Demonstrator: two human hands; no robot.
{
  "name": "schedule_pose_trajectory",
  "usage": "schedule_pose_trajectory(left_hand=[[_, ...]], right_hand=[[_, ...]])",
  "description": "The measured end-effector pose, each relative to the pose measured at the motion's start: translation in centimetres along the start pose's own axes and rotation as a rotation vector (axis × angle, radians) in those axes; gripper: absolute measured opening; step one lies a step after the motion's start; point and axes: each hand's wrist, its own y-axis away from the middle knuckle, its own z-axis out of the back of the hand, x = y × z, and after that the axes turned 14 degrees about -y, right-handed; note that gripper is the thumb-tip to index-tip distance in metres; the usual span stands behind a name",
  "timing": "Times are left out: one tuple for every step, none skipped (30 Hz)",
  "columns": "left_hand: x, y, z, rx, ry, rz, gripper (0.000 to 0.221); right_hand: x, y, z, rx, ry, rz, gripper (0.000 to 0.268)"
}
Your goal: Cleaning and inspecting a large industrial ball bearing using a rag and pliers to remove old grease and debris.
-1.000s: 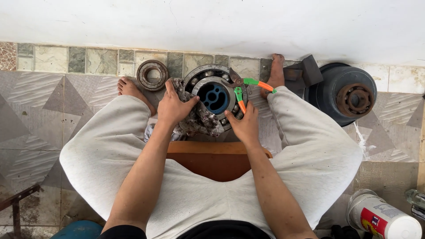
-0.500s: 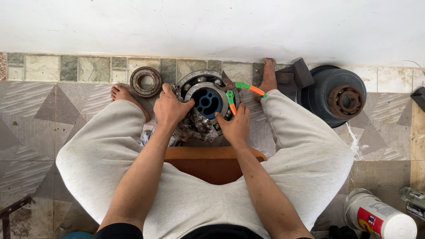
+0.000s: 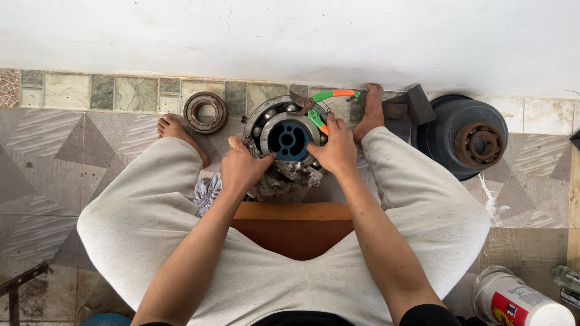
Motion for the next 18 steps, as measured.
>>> schedule_pose_trajectory(left_hand=[[0.4,0.3,0.3,0.000,0.001,0.003,0.107],[0.8,0.4,0.7,0.102,0.000,-0.014,0.101],[1.2,0.5,1.1,0.205,0.000,-0.030,0.097],[2.1,-0.4,0.9,0.206,0.001,-0.029,0.097],[3.1,-1.3,0.8,0.236,-0.034,-0.060,0.094],[3.9,-2.2,0.5,0.265,-0.065,-0.091,0.092],[4.1,-2.5,1.1,0.267,-0.061,-0.090,0.092],[4.4,-2.7,1.8,0.225,-0.053,-0.112,0.084],[4.7,-2.8,2.5,0.183,-0.046,-0.135,0.076],[4.7,-2.8,2.9,0.184,-0.044,-0.131,0.076],[4.6,-2.8,3.2,0.162,-0.002,-0.124,0.076],[4.5,-2.9,3.7,0.139,0.037,-0.119,0.077],[4.0,-2.5,4.3,0.138,0.036,-0.118,0.077],[3.3,-2.2,4.8,0.187,0.207,-0.092,0.081],[2.7,-1.9,5.2,0.236,0.378,-0.066,0.085],[2.9,-2.6,4.2,0.236,0.379,-0.071,0.085],[3.1,-3.3,3.1,0.259,0.496,-0.025,0.092],[3.2,-4.0,2.0,0.284,0.612,0.024,0.103]], right_hand=[[-0.4,0.0,0.2,0.003,0.000,0.001,0.092],[-0.7,-0.1,0.4,0.025,-0.011,0.036,0.094],[-1.1,-0.3,0.5,0.047,-0.022,0.071,0.097],[-1.3,-0.2,0.5,0.048,-0.020,0.070,0.097],[-1.5,0.0,0.5,0.046,-0.052,0.090,0.092],[-1.8,0.0,0.7,0.044,-0.081,0.110,0.087],[-1.9,0.2,0.9,0.046,-0.077,0.110,0.087],[-1.9,0.4,0.9,0.015,-0.113,0.132,0.074],[-1.9,0.6,1.0,-0.017,-0.149,0.154,0.061],[-2.3,0.5,0.9,-0.013,-0.148,0.155,0.061],[-2.8,0.5,0.9,-0.032,-0.208,0.126,0.058],[-3.2,0.3,0.8,-0.055,-0.270,0.097,0.056],[-3.5,0.5,0.6,-0.054,-0.271,0.098,0.056],[-3.8,0.7,0.4,-0.088,-0.374,-0.012,0.066],[-4.2,0.9,0.3,-0.121,-0.477,-0.123,0.078],[-4.3,1.5,-0.2,-0.127,-0.476,-0.123,0.078],[-4.4,2.1,-0.8,-0.149,-0.536,-0.162,0.082],[-4.5,2.8,-1.3,-0.171,-0.595,-0.202,0.085]])
